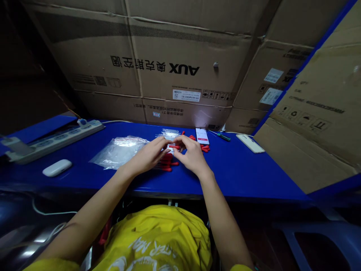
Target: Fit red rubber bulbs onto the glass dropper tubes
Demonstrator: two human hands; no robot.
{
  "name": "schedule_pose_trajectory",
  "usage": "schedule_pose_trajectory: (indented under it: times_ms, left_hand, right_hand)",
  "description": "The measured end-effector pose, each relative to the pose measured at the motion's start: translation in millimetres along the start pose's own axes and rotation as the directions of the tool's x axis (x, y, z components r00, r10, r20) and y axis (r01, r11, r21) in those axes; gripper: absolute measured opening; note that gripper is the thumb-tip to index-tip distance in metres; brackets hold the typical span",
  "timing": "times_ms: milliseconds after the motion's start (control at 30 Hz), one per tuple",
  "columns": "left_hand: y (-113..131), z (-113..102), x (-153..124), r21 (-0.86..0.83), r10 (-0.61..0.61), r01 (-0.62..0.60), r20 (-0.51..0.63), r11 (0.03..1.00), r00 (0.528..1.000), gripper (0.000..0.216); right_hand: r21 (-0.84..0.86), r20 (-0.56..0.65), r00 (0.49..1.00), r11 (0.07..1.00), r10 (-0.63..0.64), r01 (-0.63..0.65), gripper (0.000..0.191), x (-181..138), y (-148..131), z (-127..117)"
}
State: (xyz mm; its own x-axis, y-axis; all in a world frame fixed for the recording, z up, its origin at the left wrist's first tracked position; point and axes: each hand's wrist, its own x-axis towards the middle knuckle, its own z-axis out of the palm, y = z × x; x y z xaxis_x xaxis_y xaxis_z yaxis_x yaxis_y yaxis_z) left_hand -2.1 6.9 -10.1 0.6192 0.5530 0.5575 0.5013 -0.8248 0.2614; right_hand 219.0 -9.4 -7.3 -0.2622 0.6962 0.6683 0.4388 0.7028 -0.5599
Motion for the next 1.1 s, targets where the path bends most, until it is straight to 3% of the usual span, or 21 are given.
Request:
schedule_pose_trajectory:
  times_ms: [233,433,1100]
  left_hand:
    - [-0.6,-2.6,-2.3,0.013,-0.127,0.127,-0.009,0.992,0.992,0.026]
    - [6.0,-8.1,-1.4,0.149,-0.227,0.221,0.028,0.964,0.973,0.029]
    - [5.2,-7.6,-2.5,0.103,-0.133,0.137,-0.045,0.985,0.99,0.032]
  right_hand:
    - [0.072,-0.069,0.997,0.997,0.041,-0.036,0.011,1.6,-0.1,-7.1]
    - [0.262,-0.121,0.972,0.951,0.203,-0.166,0.014,-1.2,3.2,-5.2]
    - [0.326,-0.084,0.958,0.916,0.274,-0.233,0.029,-4.4,-1.5,-0.3]
